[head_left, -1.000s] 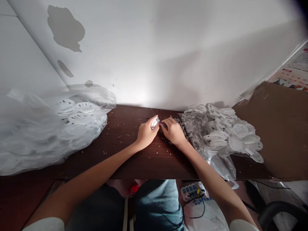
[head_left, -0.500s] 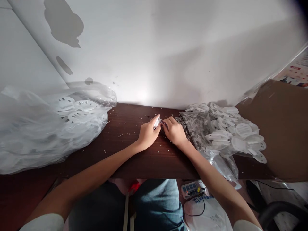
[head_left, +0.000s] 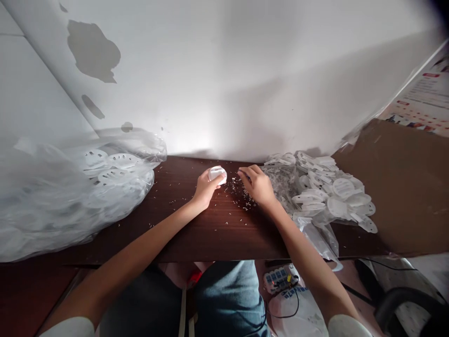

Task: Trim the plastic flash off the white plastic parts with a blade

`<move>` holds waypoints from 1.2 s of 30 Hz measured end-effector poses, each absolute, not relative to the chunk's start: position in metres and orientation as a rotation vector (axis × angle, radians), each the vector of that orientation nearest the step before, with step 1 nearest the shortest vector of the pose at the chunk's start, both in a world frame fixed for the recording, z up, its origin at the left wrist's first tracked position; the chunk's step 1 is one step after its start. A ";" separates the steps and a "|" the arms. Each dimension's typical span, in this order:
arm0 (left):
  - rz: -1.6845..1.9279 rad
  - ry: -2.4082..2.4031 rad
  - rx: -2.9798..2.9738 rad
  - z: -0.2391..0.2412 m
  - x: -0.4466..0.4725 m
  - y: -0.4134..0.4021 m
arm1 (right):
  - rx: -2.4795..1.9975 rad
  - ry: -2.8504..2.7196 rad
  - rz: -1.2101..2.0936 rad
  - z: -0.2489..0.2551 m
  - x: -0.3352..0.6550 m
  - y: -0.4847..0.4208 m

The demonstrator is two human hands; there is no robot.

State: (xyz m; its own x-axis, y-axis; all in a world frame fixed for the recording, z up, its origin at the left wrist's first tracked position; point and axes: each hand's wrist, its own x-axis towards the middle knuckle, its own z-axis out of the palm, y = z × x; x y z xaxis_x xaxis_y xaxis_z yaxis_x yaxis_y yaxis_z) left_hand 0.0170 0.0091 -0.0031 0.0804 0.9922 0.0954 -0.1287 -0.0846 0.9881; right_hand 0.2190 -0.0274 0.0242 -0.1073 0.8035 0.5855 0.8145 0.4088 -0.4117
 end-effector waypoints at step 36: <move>1.025 1.677 2.550 0.121 -0.102 -0.003 | -1.030 -1.107 1.337 0.018 0.204 -0.029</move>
